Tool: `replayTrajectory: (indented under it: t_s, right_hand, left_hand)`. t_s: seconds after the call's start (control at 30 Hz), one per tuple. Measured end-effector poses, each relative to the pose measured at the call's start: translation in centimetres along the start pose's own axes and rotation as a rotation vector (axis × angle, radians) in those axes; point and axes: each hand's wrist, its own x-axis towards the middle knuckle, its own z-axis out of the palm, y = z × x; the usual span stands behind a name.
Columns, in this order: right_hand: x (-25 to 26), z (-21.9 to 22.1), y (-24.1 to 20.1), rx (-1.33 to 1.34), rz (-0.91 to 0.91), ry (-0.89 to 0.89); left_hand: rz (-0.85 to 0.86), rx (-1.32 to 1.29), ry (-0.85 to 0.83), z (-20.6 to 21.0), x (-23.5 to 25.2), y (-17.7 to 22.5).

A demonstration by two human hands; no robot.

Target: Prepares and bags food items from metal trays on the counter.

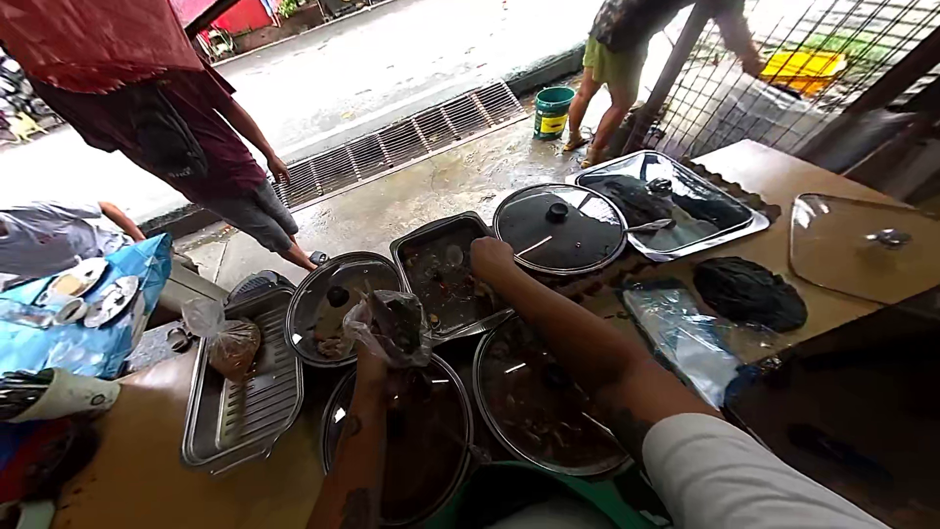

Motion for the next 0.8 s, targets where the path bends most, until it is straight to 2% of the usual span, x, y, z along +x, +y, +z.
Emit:
replayTrajectory:
  t_s: [0.13,0.3,0.47,0.63,0.8]
  right_hand:
    - [2.5,2.0,1.1,0.069,0.006,0.005]
    - [5.6,4.8,3.6,0.206,-0.186,-0.053]
    - [5.1,2.6,1.8,0.178,-0.21,0.016]
    - [8.3,4.9,-0.3,0.146,-0.286,0.108]
    - [6.7,6.1,1.1,0.035,-0.422,0.094]
  left_hand:
    - [-0.028,-0.046,-0.027,-1.5,-0.8,0.1]
    - [-0.035,-0.058,-0.038,-2.3,-0.9,0.1]
    - [-0.026,-0.056,-0.027,-2.4,-1.5,0.2]
    - [-0.067,-0.033,0.003,-1.8,-2.7,0.5]
    - [-0.063,-0.013,0.018,-2.9,-3.1,-0.2]
